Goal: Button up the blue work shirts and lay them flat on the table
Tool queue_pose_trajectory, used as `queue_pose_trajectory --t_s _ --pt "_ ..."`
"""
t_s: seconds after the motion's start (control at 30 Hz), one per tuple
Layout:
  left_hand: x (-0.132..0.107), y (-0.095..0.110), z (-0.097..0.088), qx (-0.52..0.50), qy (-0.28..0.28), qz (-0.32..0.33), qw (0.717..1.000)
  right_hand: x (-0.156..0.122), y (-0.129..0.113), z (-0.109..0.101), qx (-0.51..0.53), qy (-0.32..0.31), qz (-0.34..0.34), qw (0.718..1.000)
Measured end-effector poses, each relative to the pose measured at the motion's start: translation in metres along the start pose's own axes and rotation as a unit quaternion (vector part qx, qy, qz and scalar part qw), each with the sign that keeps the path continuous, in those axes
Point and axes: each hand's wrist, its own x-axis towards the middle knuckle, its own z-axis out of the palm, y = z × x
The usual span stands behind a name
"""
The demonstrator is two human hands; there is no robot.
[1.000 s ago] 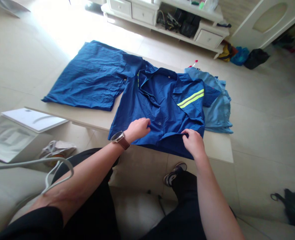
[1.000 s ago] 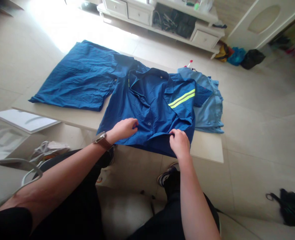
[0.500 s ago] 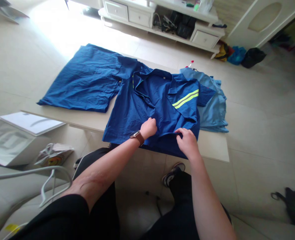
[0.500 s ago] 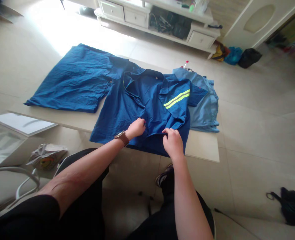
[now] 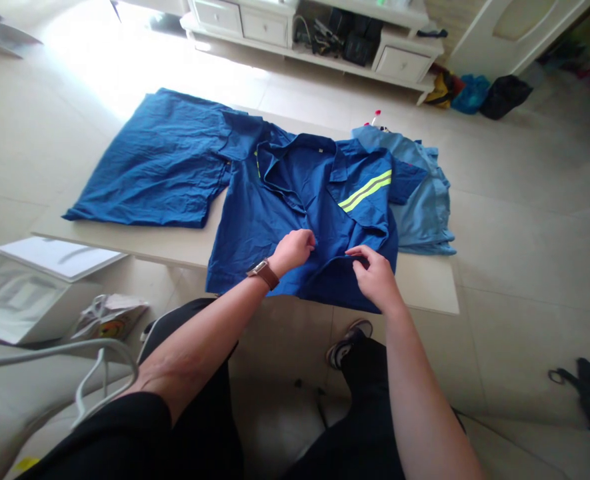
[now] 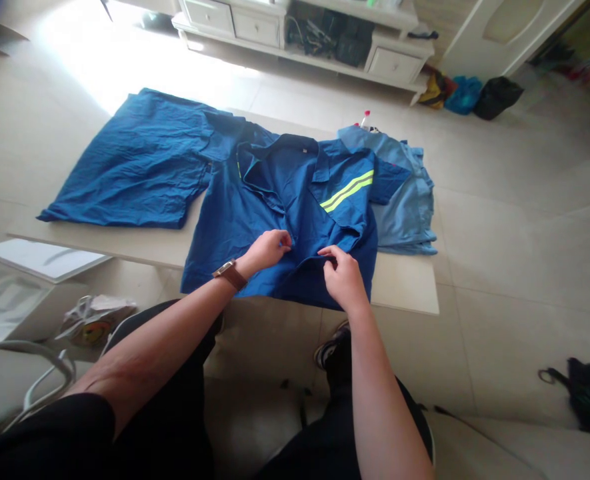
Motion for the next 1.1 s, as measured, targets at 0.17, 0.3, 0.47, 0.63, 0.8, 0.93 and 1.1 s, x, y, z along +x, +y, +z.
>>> queue_pose_trajectory --t_s 0.17,0.3,0.47,0.63,0.8,0.93,1.1 --pt "-0.004 0.000 -0.018 -0.047 -0.058 0.088 0.993 0.004 -0.003 0.006 0.077 0.019 -0.009 0.997" --pt "-0.012 -0.003 -0.029 -0.020 -0.139 0.099 0.985 0.005 -0.001 0.016 0.158 -0.010 -0.021 0.987" --pt "-0.020 -0.009 -0.026 0.002 -0.120 0.084 0.989 0.007 0.004 0.029 0.162 -0.038 -0.020 0.986" --pt "-0.023 0.002 -0.016 -0.142 -0.043 0.060 0.987 0.008 0.002 0.032 0.123 -0.048 -0.027 0.991" --pt "-0.017 0.010 0.004 -0.301 -0.101 -0.038 0.948 0.007 -0.006 0.034 0.096 -0.028 -0.037 0.994" --pt "-0.015 0.012 0.014 -0.393 -0.128 -0.025 0.910 0.007 -0.013 0.036 0.097 -0.008 -0.054 0.994" --pt "-0.018 0.014 0.014 -0.416 -0.150 0.026 0.897 0.008 -0.015 0.035 0.090 0.036 -0.051 0.994"
